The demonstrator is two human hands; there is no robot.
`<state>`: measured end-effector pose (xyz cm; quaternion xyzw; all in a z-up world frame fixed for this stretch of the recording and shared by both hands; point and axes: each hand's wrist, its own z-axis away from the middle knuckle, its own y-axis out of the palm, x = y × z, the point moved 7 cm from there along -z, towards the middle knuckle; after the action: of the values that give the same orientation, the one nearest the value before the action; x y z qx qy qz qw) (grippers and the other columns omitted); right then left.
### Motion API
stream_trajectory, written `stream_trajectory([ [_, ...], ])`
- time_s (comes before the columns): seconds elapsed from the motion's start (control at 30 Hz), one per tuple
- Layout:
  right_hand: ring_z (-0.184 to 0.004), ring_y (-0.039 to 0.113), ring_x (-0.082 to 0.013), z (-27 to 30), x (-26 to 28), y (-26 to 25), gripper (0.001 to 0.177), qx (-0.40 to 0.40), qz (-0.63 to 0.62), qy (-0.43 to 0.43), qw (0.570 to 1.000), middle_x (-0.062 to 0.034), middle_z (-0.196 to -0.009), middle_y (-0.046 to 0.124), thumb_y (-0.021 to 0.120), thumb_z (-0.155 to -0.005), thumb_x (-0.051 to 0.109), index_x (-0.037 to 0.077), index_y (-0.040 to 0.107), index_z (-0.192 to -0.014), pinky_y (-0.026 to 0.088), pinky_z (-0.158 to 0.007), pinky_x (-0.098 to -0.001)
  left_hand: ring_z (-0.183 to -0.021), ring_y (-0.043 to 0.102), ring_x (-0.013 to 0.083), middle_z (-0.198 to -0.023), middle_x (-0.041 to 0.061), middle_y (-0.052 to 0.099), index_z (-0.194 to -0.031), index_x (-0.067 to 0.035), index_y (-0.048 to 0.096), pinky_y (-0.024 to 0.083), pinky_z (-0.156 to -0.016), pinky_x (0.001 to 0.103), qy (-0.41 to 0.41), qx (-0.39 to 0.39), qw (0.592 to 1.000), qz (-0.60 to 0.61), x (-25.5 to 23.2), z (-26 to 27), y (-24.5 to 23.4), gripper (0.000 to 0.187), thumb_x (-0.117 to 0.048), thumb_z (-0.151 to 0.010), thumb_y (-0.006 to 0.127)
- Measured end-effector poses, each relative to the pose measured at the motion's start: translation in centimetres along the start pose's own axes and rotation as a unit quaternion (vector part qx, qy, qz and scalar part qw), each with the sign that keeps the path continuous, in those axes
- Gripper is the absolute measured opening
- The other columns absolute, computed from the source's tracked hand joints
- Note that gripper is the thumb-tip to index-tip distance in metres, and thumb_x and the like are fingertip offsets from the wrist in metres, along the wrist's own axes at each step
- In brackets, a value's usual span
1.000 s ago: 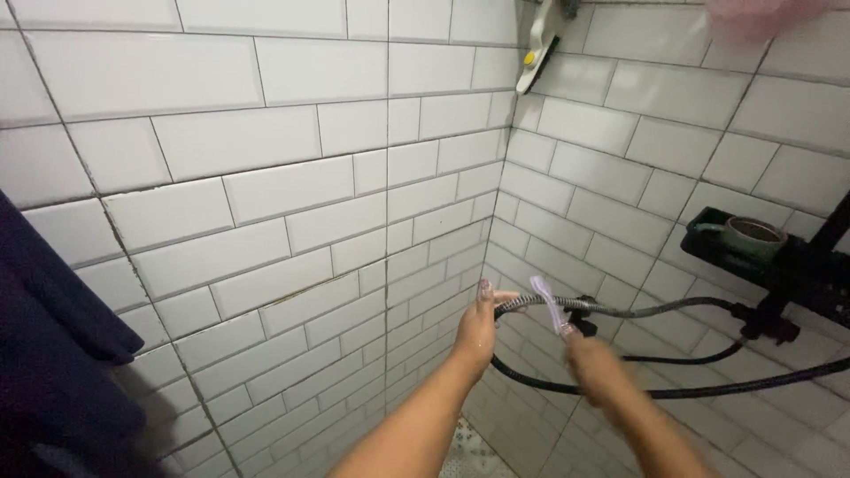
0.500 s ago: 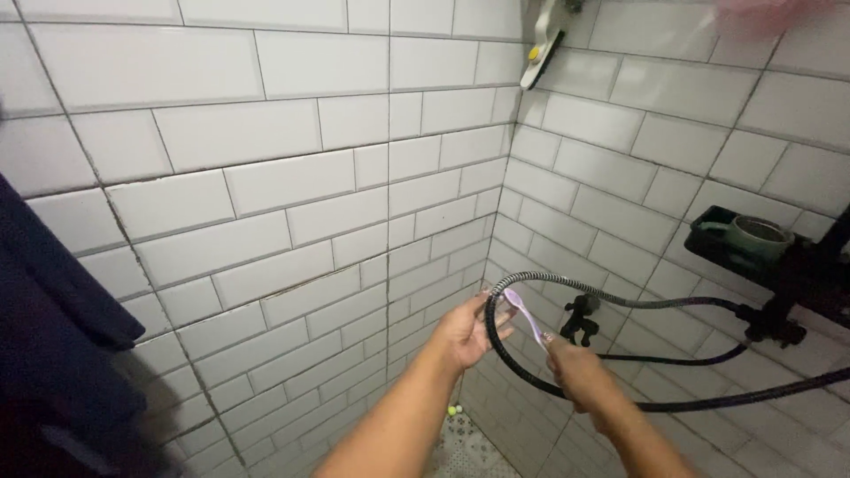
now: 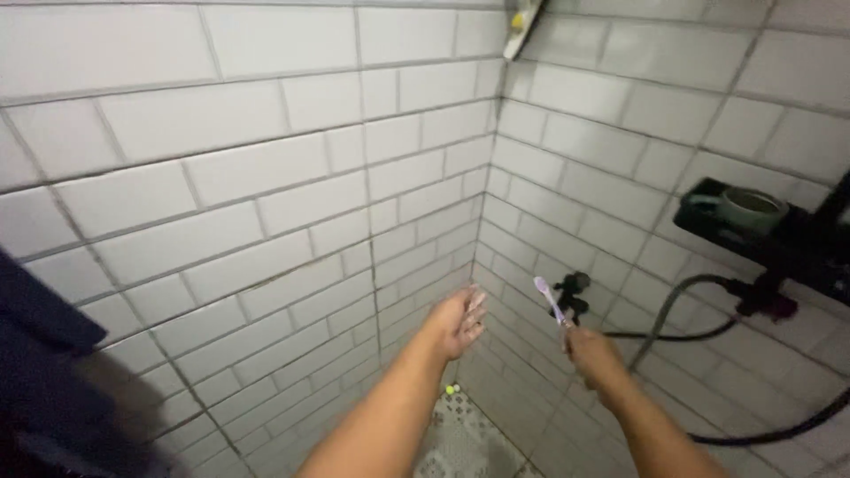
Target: Cleaning a handheld shower head and hose with a toothbrush in a bathroom.
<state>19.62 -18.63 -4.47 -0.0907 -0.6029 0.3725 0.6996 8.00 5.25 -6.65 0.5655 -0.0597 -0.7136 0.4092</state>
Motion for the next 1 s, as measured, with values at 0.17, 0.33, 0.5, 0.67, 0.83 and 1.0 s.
stream_trajectory([
  [0.17, -0.058, 0.039, -0.0183, -1.9, -4.5, -3.8, 0.046, -0.017, -0.012, 0.011, 1.0, -0.0046, -0.074, 0.054, 0.045, -0.103, 0.044, 0.005, 0.067, -0.09, 0.032, -0.049, -0.0358, -0.137, 0.051, 0.0198, -0.15, -0.003, 0.059, -0.147, -0.019, 0.051, 0.038, -0.116, 0.042, -0.002, 0.028, 0.994, -0.102, 2.9, -1.4, 6.1, 0.05, -0.04, -0.101, 0.048],
  [0.33, -0.055, 0.037, -0.0149, -1.4, -8.2, -8.5, 0.03, -0.012, -0.025, 0.076, 0.997, -0.0028, -0.072, 0.052, 0.051, -0.098, 0.031, 0.008, 0.07, -0.096, 0.033, -0.047, -0.0332, -0.137, 0.05, 0.0239, -0.148, 0.002, 0.055, -0.145, -0.019, 0.057, 0.033, -0.113, 0.048, 0.022, 0.053, 0.963, -0.263, 4.4, -1.1, 15.7, 0.05, -0.035, -0.097, 0.051],
  [0.5, -0.054, 0.03, -0.0154, 1.1, -7.4, -14.7, 0.045, -0.027, -0.041, 0.121, 0.991, -0.0015, -0.065, 0.042, 0.042, -0.106, 0.041, 0.004, 0.068, -0.1, 0.026, -0.048, -0.0324, -0.138, 0.05, 0.0348, -0.149, 0.02, 0.049, -0.149, -0.011, 0.045, 0.043, -0.114, 0.041, 0.213, 0.107, 0.863, -0.446, 6.4, -7.7, 25.4, 0.064, -0.031, -0.093, 0.068],
  [0.67, -0.053, 0.029, -0.0141, -0.9, -11.2, -18.3, 0.036, -0.042, -0.084, 0.132, 0.987, 0.0006, -0.065, 0.04, 0.047, -0.104, 0.034, 0.005, 0.069, -0.1, 0.024, -0.046, -0.0325, -0.136, 0.051, 0.0358, -0.147, 0.022, 0.053, -0.152, -0.01, 0.041, 0.042, -0.11, 0.04, 0.243, 0.192, 0.831, -0.461, 11.1, -15.6, 31.2, 0.068, -0.033, -0.093, 0.067],
  [0.83, -0.053, 0.025, -0.0144, -1.3, -12.7, -20.2, 0.044, -0.033, -0.11, 0.169, 0.979, -0.0002, -0.065, 0.038, 0.045, -0.106, 0.041, 0.004, 0.066, -0.098, 0.02, -0.046, -0.032, -0.103, 0.067, 0.0301, -0.111, 0.018, 0.072, -0.128, -0.003, 0.064, 0.051, -0.089, 0.039, 0.247, 0.176, 0.839, -0.452, 13.3, -17.4, 30.7, 0.048, -0.035, -0.092, 0.068],
  [1.0, -0.05, 0.025, -0.0131, -1.5, -11.9, -19.3, 0.043, -0.016, -0.135, 0.146, 0.98, 0.0013, -0.061, 0.033, 0.047, -0.105, 0.042, 0.004, 0.065, -0.097, 0.018, -0.046, -0.0317, -0.08, 0.057, 0.0186, -0.086, 0.008, 0.065, -0.102, 0.001, 0.069, 0.046, -0.072, 0.032, 0.179, 0.172, 0.901, -0.355, 15.9, -16.0, 24.7, 0.04, -0.038, -0.097, 0.066],
])
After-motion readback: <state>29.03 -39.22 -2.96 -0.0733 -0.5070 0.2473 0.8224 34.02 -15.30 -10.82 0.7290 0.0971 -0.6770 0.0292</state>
